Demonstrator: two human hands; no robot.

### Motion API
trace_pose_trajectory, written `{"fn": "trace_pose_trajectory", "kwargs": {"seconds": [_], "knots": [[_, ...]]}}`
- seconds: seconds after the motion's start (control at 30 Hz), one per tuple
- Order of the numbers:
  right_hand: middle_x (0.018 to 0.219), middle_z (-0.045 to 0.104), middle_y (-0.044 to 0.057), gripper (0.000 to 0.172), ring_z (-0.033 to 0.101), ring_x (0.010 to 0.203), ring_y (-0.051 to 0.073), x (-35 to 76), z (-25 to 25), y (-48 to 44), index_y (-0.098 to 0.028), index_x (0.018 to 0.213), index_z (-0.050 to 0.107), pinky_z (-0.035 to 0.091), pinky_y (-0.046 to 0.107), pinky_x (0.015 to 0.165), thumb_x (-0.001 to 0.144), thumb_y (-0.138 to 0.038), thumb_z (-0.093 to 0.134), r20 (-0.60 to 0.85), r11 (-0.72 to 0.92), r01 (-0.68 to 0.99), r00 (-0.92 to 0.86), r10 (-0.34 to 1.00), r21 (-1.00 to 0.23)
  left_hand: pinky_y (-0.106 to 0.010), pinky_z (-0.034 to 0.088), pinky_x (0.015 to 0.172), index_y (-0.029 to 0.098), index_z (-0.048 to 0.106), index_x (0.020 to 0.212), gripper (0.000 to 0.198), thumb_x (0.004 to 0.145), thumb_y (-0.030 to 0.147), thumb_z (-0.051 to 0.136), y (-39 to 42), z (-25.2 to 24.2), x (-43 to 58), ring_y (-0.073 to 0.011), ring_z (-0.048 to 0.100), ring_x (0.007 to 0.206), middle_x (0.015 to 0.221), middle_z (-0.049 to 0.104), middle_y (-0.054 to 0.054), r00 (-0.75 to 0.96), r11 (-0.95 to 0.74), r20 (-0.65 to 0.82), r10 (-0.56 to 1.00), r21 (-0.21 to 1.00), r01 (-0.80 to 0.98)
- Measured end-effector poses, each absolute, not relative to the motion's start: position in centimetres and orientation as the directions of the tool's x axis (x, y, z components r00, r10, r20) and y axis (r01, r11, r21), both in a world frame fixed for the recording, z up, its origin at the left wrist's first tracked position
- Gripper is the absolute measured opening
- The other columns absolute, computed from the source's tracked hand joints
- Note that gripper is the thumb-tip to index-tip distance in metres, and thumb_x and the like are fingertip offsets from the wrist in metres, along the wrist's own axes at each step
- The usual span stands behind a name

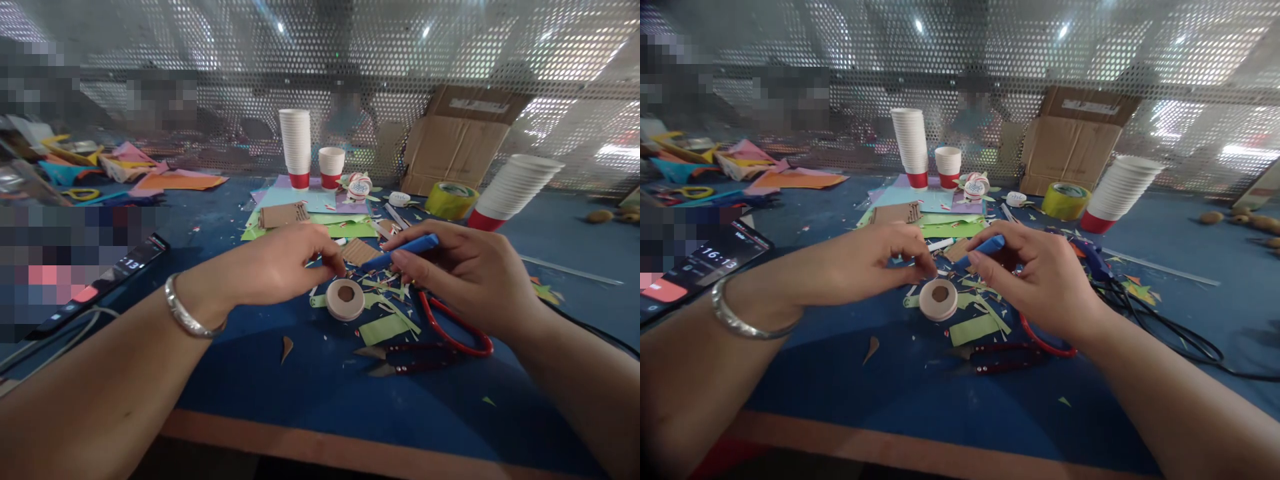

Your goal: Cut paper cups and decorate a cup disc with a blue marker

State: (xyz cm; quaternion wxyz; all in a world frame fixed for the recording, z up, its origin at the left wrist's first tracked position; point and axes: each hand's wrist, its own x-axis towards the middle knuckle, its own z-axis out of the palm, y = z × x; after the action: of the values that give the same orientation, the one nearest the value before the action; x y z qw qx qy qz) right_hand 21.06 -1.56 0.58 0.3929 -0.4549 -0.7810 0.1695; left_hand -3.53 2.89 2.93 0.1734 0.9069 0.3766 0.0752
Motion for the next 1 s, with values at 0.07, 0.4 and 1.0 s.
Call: {"fn": "trace_pose_trajectory", "kwargs": {"seconds": [0.07, 0.4, 1.0], "knots": [[0.071, 0.071, -0.001, 0.019, 0.056, 0.058, 0.012, 21.0, 0.7, -1.7, -0.021, 0.100, 0.074, 0.040, 0.023, 0.051, 0.090, -0.036, 0.067, 0.440, 0.515, 0.583, -0.280, 0.853, -0.628, -0.029, 0.046, 0.079, 0.027, 0.076, 0.102, 0.025, 0.091, 0.021, 0.055, 2.3, 3.2, -3.5, -0.0176, 0.064, 0.093, 0.100, 0.072, -0.001, 0.745, -0.687, -0.040, 0.666, 0.358, 0.633], [0.068, 0.069, -0.001, 0.018, 0.056, 0.056, 0.010, 20.8, 0.9, -1.8, -0.020, 0.099, 0.073, 0.039, 0.023, 0.050, 0.090, -0.033, 0.067, 0.437, 0.515, 0.597, -0.286, 0.853, -0.614, -0.031, 0.043, 0.076, 0.031, 0.074, 0.113, 0.030, 0.094, 0.027, 0.052, 1.8, 2.2, -3.8, -0.0197, 0.060, 0.095, 0.107, 0.068, -0.004, 0.789, -0.754, -0.073, 0.610, 0.254, 0.606], [0.070, 0.071, -0.001, 0.012, 0.062, 0.059, 0.015, 20.9, 0.8, -1.8, -0.026, 0.098, 0.072, 0.042, 0.028, 0.051, 0.090, -0.034, 0.067, 0.427, 0.510, 0.600, -0.289, 0.857, -0.616, -0.030, 0.044, 0.078, 0.034, 0.076, 0.109, 0.029, 0.093, 0.025, 0.054, 1.7, 3.2, -3.8, -0.0191, 0.063, 0.095, 0.107, 0.069, -0.001, 0.762, -0.729, -0.046, 0.646, 0.259, 0.634]]}}
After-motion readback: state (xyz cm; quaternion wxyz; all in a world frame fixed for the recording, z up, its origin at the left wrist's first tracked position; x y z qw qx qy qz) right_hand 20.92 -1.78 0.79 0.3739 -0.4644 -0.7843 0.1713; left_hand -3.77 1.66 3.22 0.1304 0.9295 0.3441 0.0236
